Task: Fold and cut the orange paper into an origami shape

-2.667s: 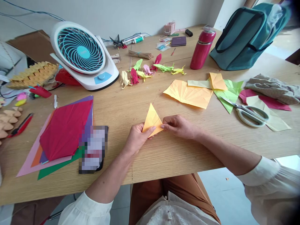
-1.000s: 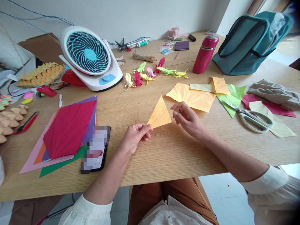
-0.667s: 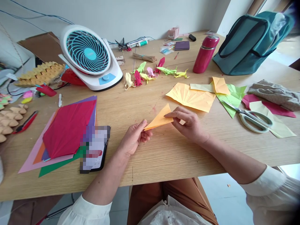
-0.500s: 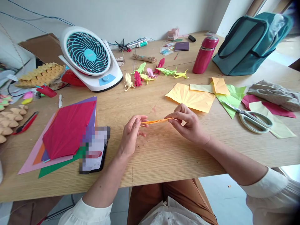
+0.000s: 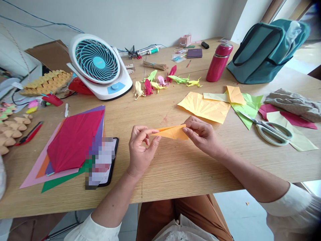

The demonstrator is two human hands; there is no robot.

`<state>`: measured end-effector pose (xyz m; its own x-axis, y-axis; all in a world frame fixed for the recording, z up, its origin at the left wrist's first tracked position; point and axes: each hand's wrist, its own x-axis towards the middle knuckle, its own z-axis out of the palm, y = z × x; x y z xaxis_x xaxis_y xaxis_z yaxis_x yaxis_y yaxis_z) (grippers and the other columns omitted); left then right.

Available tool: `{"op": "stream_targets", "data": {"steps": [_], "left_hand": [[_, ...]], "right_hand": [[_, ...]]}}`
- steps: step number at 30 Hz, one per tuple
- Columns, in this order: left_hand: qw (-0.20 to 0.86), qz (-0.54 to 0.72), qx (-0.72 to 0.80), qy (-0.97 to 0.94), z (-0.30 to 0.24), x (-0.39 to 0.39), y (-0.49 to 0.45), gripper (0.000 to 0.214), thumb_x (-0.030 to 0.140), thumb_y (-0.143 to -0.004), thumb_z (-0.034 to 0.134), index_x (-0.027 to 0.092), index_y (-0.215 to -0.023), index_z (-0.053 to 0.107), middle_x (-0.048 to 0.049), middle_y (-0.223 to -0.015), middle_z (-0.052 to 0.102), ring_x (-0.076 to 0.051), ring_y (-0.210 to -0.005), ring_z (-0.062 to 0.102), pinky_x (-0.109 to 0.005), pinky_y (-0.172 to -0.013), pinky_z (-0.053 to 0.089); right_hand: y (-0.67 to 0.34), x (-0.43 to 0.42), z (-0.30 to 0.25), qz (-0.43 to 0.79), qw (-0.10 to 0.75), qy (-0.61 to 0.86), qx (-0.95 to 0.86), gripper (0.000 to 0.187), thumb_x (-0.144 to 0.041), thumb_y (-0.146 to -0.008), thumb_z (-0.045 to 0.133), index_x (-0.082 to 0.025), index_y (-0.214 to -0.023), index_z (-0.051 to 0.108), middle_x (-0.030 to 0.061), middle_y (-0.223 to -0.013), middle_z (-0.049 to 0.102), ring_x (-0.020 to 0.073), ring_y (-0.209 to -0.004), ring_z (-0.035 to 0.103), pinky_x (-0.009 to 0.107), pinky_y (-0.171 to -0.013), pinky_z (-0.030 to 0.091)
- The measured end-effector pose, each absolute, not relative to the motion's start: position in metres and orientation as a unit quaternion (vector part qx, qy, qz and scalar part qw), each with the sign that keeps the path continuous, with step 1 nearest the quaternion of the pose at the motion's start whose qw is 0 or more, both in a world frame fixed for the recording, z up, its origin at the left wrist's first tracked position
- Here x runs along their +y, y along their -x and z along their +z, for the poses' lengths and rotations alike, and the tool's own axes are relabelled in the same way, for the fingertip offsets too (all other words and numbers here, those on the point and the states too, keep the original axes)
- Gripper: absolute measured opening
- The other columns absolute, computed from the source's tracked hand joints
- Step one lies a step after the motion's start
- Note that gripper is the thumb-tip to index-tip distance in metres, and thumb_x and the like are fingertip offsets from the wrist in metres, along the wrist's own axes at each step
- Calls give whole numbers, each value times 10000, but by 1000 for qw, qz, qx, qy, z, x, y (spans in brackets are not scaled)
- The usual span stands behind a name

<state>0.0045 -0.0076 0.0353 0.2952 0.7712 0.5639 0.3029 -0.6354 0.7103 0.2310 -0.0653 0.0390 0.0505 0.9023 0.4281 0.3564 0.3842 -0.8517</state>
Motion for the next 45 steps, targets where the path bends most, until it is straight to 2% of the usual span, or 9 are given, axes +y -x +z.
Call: {"op": "stream_targets", "data": {"steps": [6,11,18,22,28,32,36,40,45], "left_hand": [[172,465,349,-795,36,-9,-9,57,247,-899,688,211,-856,700,-15,-854,565,-144,-758,544,-281,-695,466],[188,469,383,-773,37,-11,-10,107,279,-908,654,221,-820,636,-21,-872,645,-175,-848,609,-290,-736,470],[348,503,426,-667,35,-10,-7,115,337,-918,645,240,-874,602,-25,-1049,740,-190,-1002,682,-290,-893,513],[401,498,391,-662,37,-13,-8,94,326,-934,633,241,-913,600,-39,-1083,729,-201,-1086,676,-335,-990,508],[265,536,358,-717,41,-6,-2,167,326,-890,670,216,-781,606,-78,-1169,638,-241,-1202,587,-403,-1073,455],[389,538,337,-668,40,0,0,142,337,-879,672,202,-918,654,-103,-1415,577,-265,-1375,508,-368,-1072,461],[542,483,390,-566,38,1,-5,315,383,-842,716,197,-1095,693,-92,-1255,687,-224,-1131,655,-266,-823,513],[584,470,423,-509,35,0,-11,303,389,-759,791,178,-953,692,-38,-985,712,-138,-800,639,-230,-681,479],[561,476,414,-537,22,2,-17,297,274,-732,804,199,-956,624,-15,-997,669,-123,-858,638,-224,-732,502]], "right_hand": [[-230,-66,39,287,507,499,-642,327,-371,-1029,533,-199,-758,597,10,-772,508,138,-708,495,294,-610,381],[-229,-65,33,275,516,518,-625,251,-379,-1022,546,-235,-1185,669,42,-958,613,145,-756,593,303,-653,472],[-224,-67,31,279,543,519,-599,174,-381,-997,591,-211,-957,591,18,-793,651,157,-706,673,302,-626,498],[-220,-64,30,390,507,502,-582,266,-453,-995,578,-194,-1036,619,67,-959,708,169,-786,709,318,-697,545],[-219,-63,32,427,520,477,-566,310,-515,-985,576,-211,-1042,602,23,-864,637,137,-707,566,290,-642,487],[-221,-66,31,360,508,505,-598,266,-468,-981,601,-225,-1087,630,12,-870,572,140,-726,512,291,-644,433],[-222,-66,27,416,482,495,-591,309,-449,-977,606,-237,-1202,587,47,-1056,634,140,-745,556,300,-660,470],[-220,-68,30,408,464,487,-618,220,-338,-990,575,-231,-1181,588,66,-1215,625,125,-752,562,301,-679,484],[-220,-71,37,337,436,485,-679,194,-221,-976,566,-210,-1169,587,60,-1114,637,129,-778,577,295,-709,496]]}}
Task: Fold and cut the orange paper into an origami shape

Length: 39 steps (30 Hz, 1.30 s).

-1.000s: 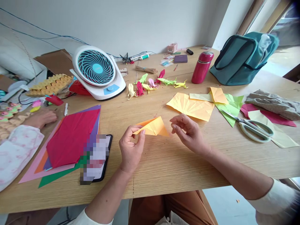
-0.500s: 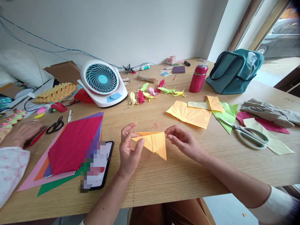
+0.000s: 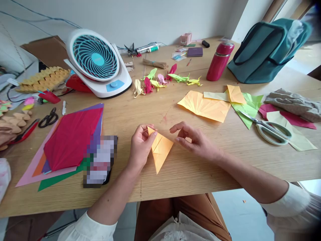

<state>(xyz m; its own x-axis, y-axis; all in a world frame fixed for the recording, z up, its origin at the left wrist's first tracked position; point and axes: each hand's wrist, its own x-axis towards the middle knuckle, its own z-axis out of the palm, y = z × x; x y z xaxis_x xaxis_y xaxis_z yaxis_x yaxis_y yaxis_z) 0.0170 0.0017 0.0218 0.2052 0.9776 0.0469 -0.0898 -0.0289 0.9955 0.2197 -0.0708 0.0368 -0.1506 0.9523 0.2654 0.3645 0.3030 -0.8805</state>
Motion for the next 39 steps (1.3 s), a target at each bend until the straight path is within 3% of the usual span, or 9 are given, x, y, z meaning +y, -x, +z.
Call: {"op": "stream_targets", "data": {"steps": [5,10,17,22,25,28,31,35,39], "left_hand": [[501,480,389,-605,12,1,-18,364,201,-800,728,248,-1126,573,-36,-1240,589,-135,-986,659,-297,-875,538],[389,431,390,-715,6,-4,-16,82,171,-851,673,212,-921,691,-58,-1097,625,-202,-1197,602,-360,-1019,488],[384,375,387,-750,5,-8,-15,188,111,-880,587,206,-898,748,-66,-1102,668,-177,-1086,660,-314,-886,569],[327,324,391,-797,11,-14,-12,255,36,-852,557,202,-897,746,-59,-1097,687,-175,-1027,681,-305,-833,576],[283,275,379,-837,15,-19,-6,243,17,-846,573,197,-890,731,-61,-1174,688,-197,-1080,669,-362,-936,553],[234,238,328,-884,18,-23,0,245,0,-861,564,193,-921,702,-69,-1229,669,-220,-1174,615,-410,-1029,501],[194,243,287,-906,19,-24,6,241,-6,-866,554,182,-969,664,-78,-1126,645,-214,-1107,602,-394,-978,507],[231,220,232,-919,17,-20,12,264,-28,-879,500,186,-937,643,-46,-993,659,-175,-959,620,-321,-846,518],[252,193,192,-929,19,-17,16,324,-11,-894,469,205,-990,691,-51,-1073,704,-190,-1031,621,-340,-901,517]], "right_hand": [[-218,-72,31,289,407,436,-748,221,-234,-989,564,-213,-1206,595,78,-1113,584,165,-863,592,334,-784,529],[-217,-69,29,217,343,437,-803,315,-282,-957,620,-166,-1250,613,100,-1049,520,240,-977,557,408,-882,515],[-216,-62,18,198,258,432,-841,439,-429,-950,635,-139,-1277,598,136,-1121,515,253,-961,555,446,-905,510],[-215,-60,17,211,276,400,-848,251,-399,-943,654,-153,-991,643,123,-1081,549,226,-939,569,384,-879,497],[-216,-60,18,237,272,376,-853,124,-271,-933,650,-163,-882,619,81,-985,583,185,-857,573,324,-816,470],[-217,-58,16,263,261,361,-856,18,-176,-902,648,-165,-914,640,33,-874,603,152,-776,563,280,-739,429],[-219,-56,13,277,239,356,-860,60,-151,-869,666,-172,-924,670,11,-833,613,139,-750,555,269,-724,406],[-221,-54,14,299,229,356,-855,38,-152,-866,656,-176,-868,685,14,-852,622,130,-760,567,262,-735,404],[-222,-55,23,343,195,373,-840,85,-247,-884,678,-186,-939,700,-2,-823,634,128,-731,562,266,-725,399]]}}
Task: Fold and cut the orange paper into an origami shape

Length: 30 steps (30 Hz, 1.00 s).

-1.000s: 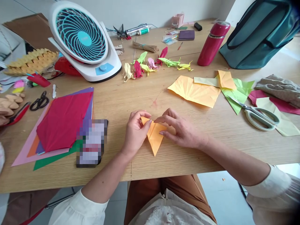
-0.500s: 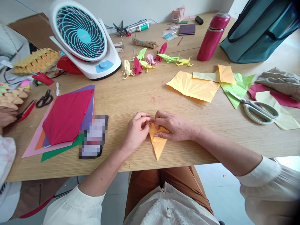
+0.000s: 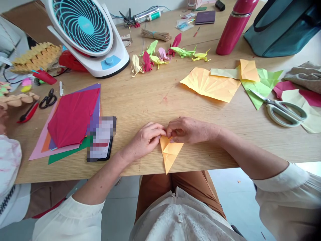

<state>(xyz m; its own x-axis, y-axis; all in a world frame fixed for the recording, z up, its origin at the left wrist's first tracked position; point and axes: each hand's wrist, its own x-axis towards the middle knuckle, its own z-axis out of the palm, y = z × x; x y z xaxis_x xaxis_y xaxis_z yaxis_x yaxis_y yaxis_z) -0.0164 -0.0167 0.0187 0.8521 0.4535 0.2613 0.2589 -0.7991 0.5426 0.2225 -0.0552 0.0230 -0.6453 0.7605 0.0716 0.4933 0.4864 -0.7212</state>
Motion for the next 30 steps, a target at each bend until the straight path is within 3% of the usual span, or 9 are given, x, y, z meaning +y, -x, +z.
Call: {"op": "stream_targets", "data": {"steps": [4,9,16,21,26,30], "left_hand": [[253,147,184,-938,28,-17,18,314,43,-902,488,224,-1005,723,-61,-1138,693,-210,-1075,610,-376,-971,500],[237,104,176,-950,36,-20,17,312,91,-897,515,252,-1042,740,-54,-1186,694,-239,-1093,570,-423,-1006,464],[251,113,150,-950,35,-19,14,343,54,-837,480,232,-962,745,-59,-1071,710,-240,-1074,605,-431,-1009,456],[300,91,125,-941,37,-17,14,349,80,-804,524,248,-1025,736,-63,-1230,676,-259,-1178,584,-440,-1064,449],[326,78,130,-933,39,-17,14,234,302,-859,680,271,-1084,739,-83,-1296,643,-306,-1261,525,-491,-1115,407],[326,88,144,-930,32,-23,12,399,480,-753,835,249,-1062,734,-113,-1280,634,-330,-1263,504,-513,-1115,405]], "right_hand": [[-222,-57,31,343,141,383,-846,145,-341,-863,716,-206,-914,704,-28,-765,611,128,-692,543,283,-725,378],[-223,-60,35,352,147,368,-848,75,-267,-854,712,-204,-847,672,-17,-825,634,132,-753,567,287,-771,384],[-227,-62,41,407,115,387,-819,199,-239,-811,731,-234,-1004,682,-51,-746,585,124,-678,548,263,-655,367],[-227,-62,41,414,101,373,-824,68,-235,-834,684,-236,-894,714,-43,-717,593,126,-671,543,264,-655,377],[-229,-62,41,440,110,357,-817,54,-231,-864,644,-226,-860,698,-42,-738,623,120,-683,553,255,-656,388],[-231,-64,40,448,132,362,-807,65,-217,-881,630,-217,-878,694,-46,-735,611,108,-673,543,244,-646,379]]}}
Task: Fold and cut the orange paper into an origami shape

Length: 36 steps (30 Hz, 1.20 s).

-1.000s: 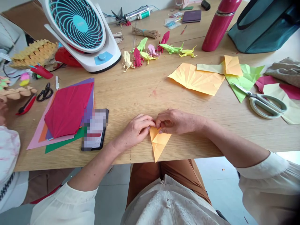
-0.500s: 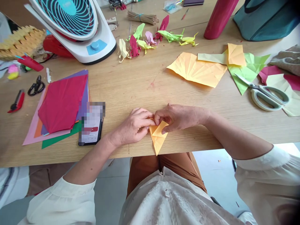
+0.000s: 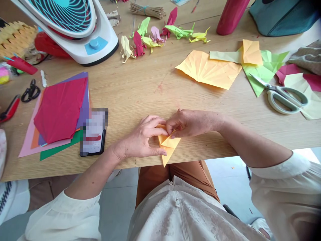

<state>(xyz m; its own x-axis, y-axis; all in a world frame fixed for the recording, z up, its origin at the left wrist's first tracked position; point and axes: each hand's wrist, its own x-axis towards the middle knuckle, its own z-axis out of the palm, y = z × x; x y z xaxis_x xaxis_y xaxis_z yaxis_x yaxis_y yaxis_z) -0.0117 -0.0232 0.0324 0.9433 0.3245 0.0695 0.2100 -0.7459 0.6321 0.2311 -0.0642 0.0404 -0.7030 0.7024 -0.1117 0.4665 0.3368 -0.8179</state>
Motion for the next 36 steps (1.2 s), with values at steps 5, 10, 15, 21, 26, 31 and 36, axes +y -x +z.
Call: {"op": "stream_targets", "data": {"steps": [5,10,15,21,26,31,36], "left_hand": [[277,120,190,-934,23,-32,8,406,400,-732,856,244,-1061,677,-113,-1371,578,-348,-1328,474,-536,-1133,382],[221,81,168,-957,35,-23,1,568,444,-719,866,228,-1183,620,-127,-1375,581,-369,-1375,457,-535,-1166,328],[220,31,180,-958,54,-13,-3,255,273,-805,767,231,-1036,665,-63,-1174,639,-266,-1097,609,-424,-994,451],[155,21,149,-976,66,-16,0,155,69,-833,576,212,-848,633,-54,-1073,642,-227,-991,576,-360,-870,466],[113,20,134,-984,55,-24,7,168,76,-919,510,196,-858,610,-70,-993,642,-224,-918,552,-349,-809,462],[166,18,130,-977,48,-32,10,257,73,-914,533,218,-1088,656,-66,-1120,636,-218,-1001,570,-345,-883,462],[194,29,152,-969,47,-35,7,143,269,-950,653,225,-1081,688,-59,-1096,646,-225,-1002,568,-353,-868,455]], "right_hand": [[-233,-69,44,428,169,391,-797,48,-195,-896,617,-196,-896,665,-59,-697,584,76,-576,512,230,-609,364],[-236,-73,49,428,161,391,-799,109,-133,-900,539,-193,-919,627,-52,-701,612,77,-538,556,224,-577,369],[-241,-75,50,372,194,382,-824,135,-132,-901,551,-208,-961,647,-7,-853,706,122,-693,618,247,-653,424],[-241,-74,50,412,165,370,-816,181,-159,-886,608,-220,-1040,680,27,-972,730,168,-824,663,289,-725,480],[-240,-74,50,386,138,380,-829,126,-116,-850,598,-206,-874,682,-4,-808,687,142,-714,619,270,-656,433],[-238,-74,51,426,104,389,-810,244,-121,-846,619,-252,-1017,733,-13,-907,732,144,-764,643,272,-687,454],[-235,-74,48,405,75,385,-826,182,-185,-834,689,-273,-971,770,6,-905,692,156,-776,620,282,-690,445]]}}
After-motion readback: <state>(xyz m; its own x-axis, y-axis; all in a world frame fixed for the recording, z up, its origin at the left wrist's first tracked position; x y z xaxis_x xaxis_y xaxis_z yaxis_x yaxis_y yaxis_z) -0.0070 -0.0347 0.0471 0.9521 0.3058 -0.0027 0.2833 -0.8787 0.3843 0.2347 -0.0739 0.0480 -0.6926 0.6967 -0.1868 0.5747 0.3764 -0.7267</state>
